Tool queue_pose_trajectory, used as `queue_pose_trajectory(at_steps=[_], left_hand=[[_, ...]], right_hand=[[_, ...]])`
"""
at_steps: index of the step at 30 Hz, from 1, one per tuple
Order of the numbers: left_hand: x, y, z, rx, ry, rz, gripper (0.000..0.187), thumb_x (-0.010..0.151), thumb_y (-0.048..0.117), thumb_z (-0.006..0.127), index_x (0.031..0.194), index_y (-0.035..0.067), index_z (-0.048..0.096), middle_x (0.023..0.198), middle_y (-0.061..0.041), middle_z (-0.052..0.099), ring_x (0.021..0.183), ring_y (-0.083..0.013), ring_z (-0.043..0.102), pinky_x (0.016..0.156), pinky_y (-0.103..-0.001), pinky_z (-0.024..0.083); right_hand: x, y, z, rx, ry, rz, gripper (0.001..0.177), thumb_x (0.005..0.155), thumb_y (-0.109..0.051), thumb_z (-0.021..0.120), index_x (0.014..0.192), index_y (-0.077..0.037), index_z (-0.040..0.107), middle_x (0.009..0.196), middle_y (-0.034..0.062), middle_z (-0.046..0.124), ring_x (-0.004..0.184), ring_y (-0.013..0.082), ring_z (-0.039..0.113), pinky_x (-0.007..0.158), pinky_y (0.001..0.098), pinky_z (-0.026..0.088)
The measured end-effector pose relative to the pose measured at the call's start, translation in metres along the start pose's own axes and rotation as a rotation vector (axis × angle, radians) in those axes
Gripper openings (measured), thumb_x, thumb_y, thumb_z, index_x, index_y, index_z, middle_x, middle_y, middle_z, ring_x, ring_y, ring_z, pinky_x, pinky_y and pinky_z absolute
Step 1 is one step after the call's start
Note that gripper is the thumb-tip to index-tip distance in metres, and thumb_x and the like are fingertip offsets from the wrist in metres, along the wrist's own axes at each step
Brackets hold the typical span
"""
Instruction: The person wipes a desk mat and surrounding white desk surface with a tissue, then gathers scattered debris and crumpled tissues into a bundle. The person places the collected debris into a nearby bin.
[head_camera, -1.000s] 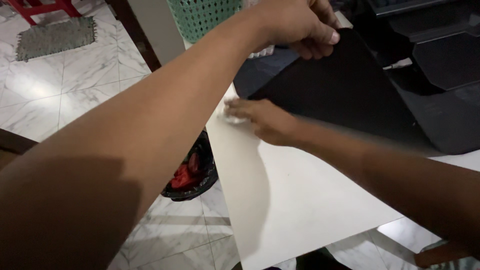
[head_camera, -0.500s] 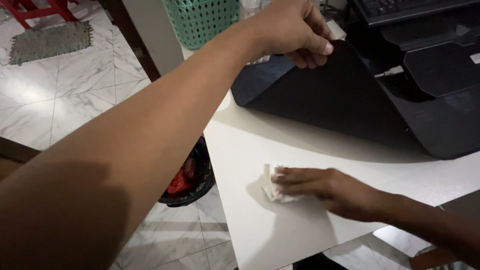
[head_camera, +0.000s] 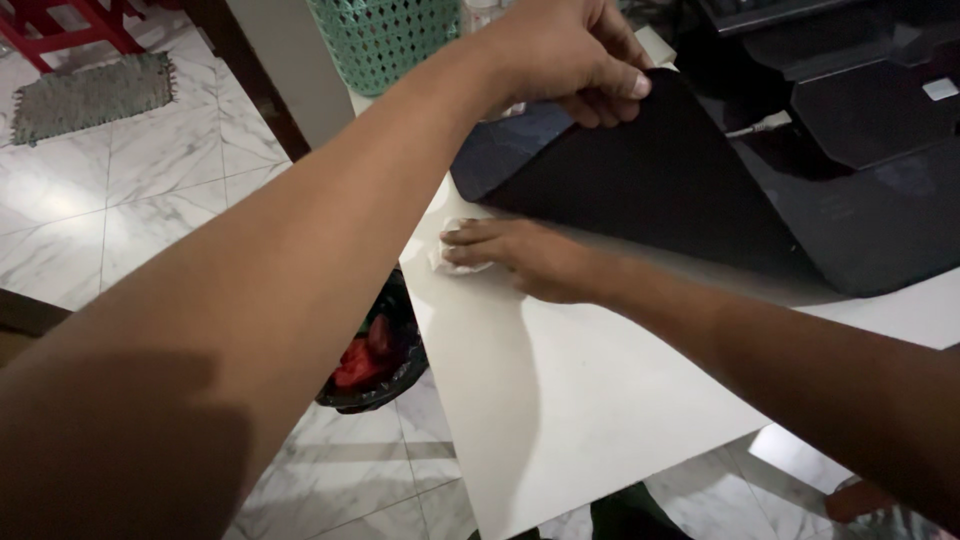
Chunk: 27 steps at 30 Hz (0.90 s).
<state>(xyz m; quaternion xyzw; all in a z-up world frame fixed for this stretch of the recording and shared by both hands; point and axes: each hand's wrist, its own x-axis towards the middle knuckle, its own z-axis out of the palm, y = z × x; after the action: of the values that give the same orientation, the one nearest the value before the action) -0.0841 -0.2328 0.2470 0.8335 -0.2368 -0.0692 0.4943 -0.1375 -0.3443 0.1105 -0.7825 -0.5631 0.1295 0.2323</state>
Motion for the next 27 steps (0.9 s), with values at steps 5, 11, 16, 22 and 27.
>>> queue_pose_trajectory(at_steps=[5, 11, 16, 22, 27], left_hand=[[0.001, -0.002, 0.000, -0.017, 0.003, -0.001, 0.022, 0.087, 0.017, 0.077, 0.106, 0.005, 0.075, 0.087, -0.006, 0.082, 0.078, -0.0124, 0.082, 0.071, -0.027, 0.064], [0.000, -0.008, 0.004, -0.061, 0.037, 0.023, 0.023, 0.086, 0.014, 0.078, 0.105, 0.001, 0.076, 0.086, -0.008, 0.081, 0.076, -0.0136, 0.081, 0.068, -0.027, 0.068], [-0.005, -0.012, 0.005, -0.066, 0.043, 0.013, 0.022, 0.087, 0.015, 0.079, 0.104, 0.002, 0.076, 0.087, -0.008, 0.081, 0.077, -0.0133, 0.081, 0.068, -0.026, 0.068], [-0.010, -0.015, 0.005, -0.078, 0.050, -0.029, 0.024, 0.087, 0.017, 0.078, 0.107, 0.003, 0.075, 0.090, -0.008, 0.081, 0.080, -0.0135, 0.082, 0.072, -0.027, 0.066], [-0.013, -0.015, 0.004, -0.069, 0.081, 0.006, 0.024, 0.090, 0.018, 0.076, 0.111, 0.006, 0.073, 0.093, -0.006, 0.081, 0.083, -0.0129, 0.082, 0.076, -0.027, 0.064]], right_hand=[[-0.048, 0.000, 0.001, -0.092, 0.041, 0.044, 0.063, 0.082, 0.012, 0.059, 0.140, -0.012, 0.061, 0.156, 0.0072, 0.047, 0.148, 0.0276, 0.036, 0.123, 0.0446, 0.026], [-0.127, -0.028, 0.014, -0.064, 0.047, 0.126, 0.058, 0.086, 0.009, 0.048, 0.137, -0.014, 0.062, 0.155, 0.0060, 0.051, 0.149, 0.0270, 0.039, 0.122, 0.0450, 0.029], [-0.188, -0.034, 0.019, 0.411, 0.340, 0.659, 0.042, 0.101, -0.008, 0.038, 0.130, -0.015, 0.068, 0.152, 0.0062, 0.058, 0.140, 0.0234, 0.055, 0.118, 0.0423, 0.044], [-0.279, -0.017, 0.009, 0.048, 0.782, 1.186, 0.041, 0.105, -0.012, 0.038, 0.133, -0.009, 0.068, 0.137, 0.0163, 0.069, 0.106, 0.0320, 0.072, 0.082, 0.0392, 0.061], [-0.313, -0.002, -0.001, 0.234, 1.004, 1.584, 0.042, 0.111, -0.013, 0.038, 0.146, -0.022, 0.059, 0.127, 0.0171, 0.065, 0.085, 0.0338, 0.071, 0.055, 0.0493, 0.062]])
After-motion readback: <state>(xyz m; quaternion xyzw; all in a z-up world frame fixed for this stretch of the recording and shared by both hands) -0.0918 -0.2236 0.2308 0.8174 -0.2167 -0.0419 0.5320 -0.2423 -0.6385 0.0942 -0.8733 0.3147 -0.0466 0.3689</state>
